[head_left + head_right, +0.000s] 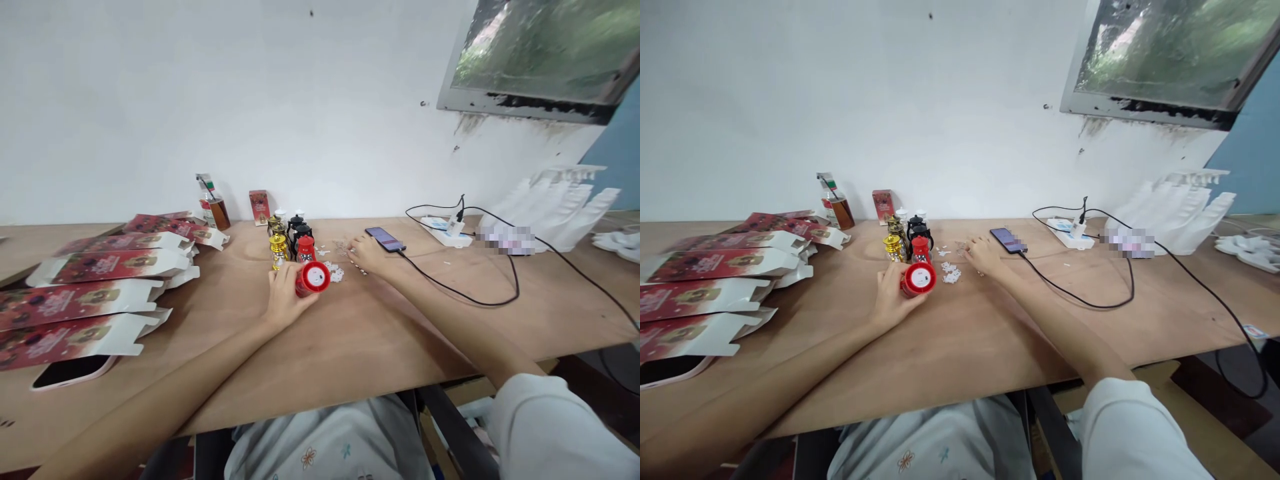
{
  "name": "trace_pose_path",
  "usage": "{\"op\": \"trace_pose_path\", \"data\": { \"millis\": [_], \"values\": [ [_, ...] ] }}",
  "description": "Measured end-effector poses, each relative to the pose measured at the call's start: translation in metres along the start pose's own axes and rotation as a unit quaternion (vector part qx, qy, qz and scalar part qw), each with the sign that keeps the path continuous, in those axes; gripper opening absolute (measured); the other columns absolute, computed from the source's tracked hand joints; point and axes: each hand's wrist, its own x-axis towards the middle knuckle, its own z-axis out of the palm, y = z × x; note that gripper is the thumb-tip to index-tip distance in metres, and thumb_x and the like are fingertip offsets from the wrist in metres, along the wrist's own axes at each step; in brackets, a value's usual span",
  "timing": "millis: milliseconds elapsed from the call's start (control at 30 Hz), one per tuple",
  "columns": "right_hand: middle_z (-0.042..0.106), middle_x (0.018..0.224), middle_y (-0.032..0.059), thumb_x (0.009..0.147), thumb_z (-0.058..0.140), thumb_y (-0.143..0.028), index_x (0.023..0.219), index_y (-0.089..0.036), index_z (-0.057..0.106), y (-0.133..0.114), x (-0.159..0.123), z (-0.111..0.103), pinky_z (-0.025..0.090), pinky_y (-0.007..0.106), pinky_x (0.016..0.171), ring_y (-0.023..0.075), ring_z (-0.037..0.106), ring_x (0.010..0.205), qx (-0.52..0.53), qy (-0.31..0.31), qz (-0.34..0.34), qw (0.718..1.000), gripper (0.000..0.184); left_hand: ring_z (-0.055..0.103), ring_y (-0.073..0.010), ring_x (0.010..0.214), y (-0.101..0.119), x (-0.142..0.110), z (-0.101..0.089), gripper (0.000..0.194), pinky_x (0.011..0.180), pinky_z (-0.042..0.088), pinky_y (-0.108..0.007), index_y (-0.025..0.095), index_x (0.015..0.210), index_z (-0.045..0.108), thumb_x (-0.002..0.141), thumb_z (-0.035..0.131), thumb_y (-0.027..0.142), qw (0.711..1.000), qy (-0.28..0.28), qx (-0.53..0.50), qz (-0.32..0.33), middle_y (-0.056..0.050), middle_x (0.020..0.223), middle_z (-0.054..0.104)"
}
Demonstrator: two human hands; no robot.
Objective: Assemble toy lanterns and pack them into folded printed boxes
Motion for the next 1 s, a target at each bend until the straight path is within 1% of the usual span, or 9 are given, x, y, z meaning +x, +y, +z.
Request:
{"op": "trace_pose_path", "data": {
  "millis": [33, 167, 300, 400, 500, 633, 833, 900, 1000],
  "values": [
    [0.063, 0.107, 0.0159, 0.092, 0.039, -0.029, 0.095, -0.012, 0.066, 0.001, 0.007, 0.002, 0.037, 0.037, 0.09, 0.0272, 0.053, 0.105, -0.017, -0.026, 0.0, 1.0, 0.032, 0.056, -0.0243, 0.095, 0.0, 0.0, 0.0, 0.042, 0.077, 0.032, -0.033, 0.019, 0.104, 0.047, 0.072, 0.07, 0.031, 1.0, -0.003, 0.0, 0.004, -0.006, 0.102, 0.06],
    [0.064, 0.108, 0.0202, 0.088, 0.045, -0.026, 0.096, -0.008, 0.067, -0.007, 0.028, 0.013, 0.037, 0.037, 0.089, 0.0297, 0.055, 0.104, -0.036, -0.07, -0.007, 0.997, 0.03, 0.055, -0.0246, 0.098, 0.0, -0.001, -0.001, 0.043, 0.078, 0.032, -0.034, 0.019, 0.105, 0.046, 0.072, 0.07, 0.031, 1.0, -0.015, 0.0, 0.008, -0.007, 0.105, 0.059],
    [0.065, 0.107, 0.0214, 0.084, 0.045, -0.017, 0.1, -0.006, 0.067, -0.014, 0.04, 0.02, 0.039, 0.034, 0.085, 0.0282, 0.058, 0.1, -0.048, -0.107, -0.003, 0.993, 0.029, 0.055, -0.0247, 0.098, 0.001, -0.001, -0.001, 0.043, 0.078, 0.032, -0.034, 0.019, 0.106, 0.047, 0.071, 0.07, 0.031, 1.0, -0.011, 0.0, 0.014, -0.007, 0.106, 0.06],
    [0.066, 0.106, 0.0217, 0.084, 0.045, -0.017, 0.101, -0.007, 0.067, -0.01, 0.045, 0.02, 0.04, 0.032, 0.082, 0.0275, 0.06, 0.099, -0.051, -0.123, 0.006, 0.991, 0.029, 0.056, -0.0247, 0.097, 0.001, -0.001, 0.0, 0.043, 0.078, 0.032, -0.034, 0.018, 0.106, 0.048, 0.072, 0.069, 0.032, 1.0, -0.011, -0.003, 0.02, -0.007, 0.106, 0.06],
    [0.067, 0.103, 0.0222, 0.086, 0.045, -0.023, 0.097, -0.007, 0.068, 0.0, 0.049, 0.017, 0.041, 0.031, 0.076, 0.0271, 0.062, 0.093, -0.049, -0.133, 0.024, 0.99, 0.03, 0.056, -0.0252, 0.099, 0.0, -0.001, 0.0, 0.044, 0.078, 0.031, -0.035, 0.018, 0.108, 0.048, 0.073, 0.068, 0.035, 1.0, -0.018, -0.004, 0.024, -0.008, 0.107, 0.06],
    [0.07, 0.086, 0.018, 0.084, 0.049, -0.027, 0.08, -0.01, 0.07, 0.009, 0.052, 0.012, 0.039, 0.028, 0.066, 0.0233, 0.064, 0.078, -0.028, -0.149, 0.039, 0.988, 0.027, 0.056, -0.0257, 0.1, 0.0, -0.001, 0.0, 0.043, 0.08, 0.031, -0.035, 0.018, 0.108, 0.048, 0.075, 0.066, 0.039, 0.999, -0.028, 0.0, 0.019, -0.008, 0.108, 0.061],
    [0.068, 0.073, 0.013, 0.077, 0.058, -0.021, 0.067, -0.014, 0.067, 0.002, 0.053, 0.019, 0.035, 0.027, 0.062, 0.0205, 0.061, 0.073, 0.04, -0.14, 0.048, 0.988, 0.015, 0.056, -0.0262, 0.1, 0.001, -0.001, 0.0, 0.043, 0.081, 0.031, -0.036, 0.019, 0.107, 0.048, 0.073, 0.067, 0.038, 0.999, -0.037, -0.005, 0.024, -0.008, 0.107, 0.061],
    [0.066, 0.068, 0.0115, 0.075, 0.06, -0.021, 0.063, -0.013, 0.065, 0.003, 0.055, 0.021, 0.034, 0.028, 0.061, 0.0197, 0.06, 0.07, 0.071, -0.133, 0.067, 0.986, 0.015, 0.055, -0.0264, 0.101, 0.001, -0.001, 0.0, 0.043, 0.082, 0.031, -0.036, 0.019, 0.106, 0.049, 0.072, 0.067, 0.037, 0.999, -0.04, -0.005, 0.022, -0.008, 0.108, 0.061],
    [0.064, 0.064, 0.0084, 0.075, 0.062, -0.023, 0.061, -0.013, 0.064, 0.012, 0.059, 0.023, 0.036, 0.027, 0.06, 0.0185, 0.059, 0.068, 0.123, -0.117, 0.11, 0.979, 0.017, 0.055, -0.0261, 0.101, 0.0, -0.002, 0.0, 0.043, 0.082, 0.031, -0.036, 0.019, 0.107, 0.049, 0.072, 0.068, 0.036, 0.999, -0.038, -0.004, 0.026, -0.008, 0.107, 0.061]
  ]
}}
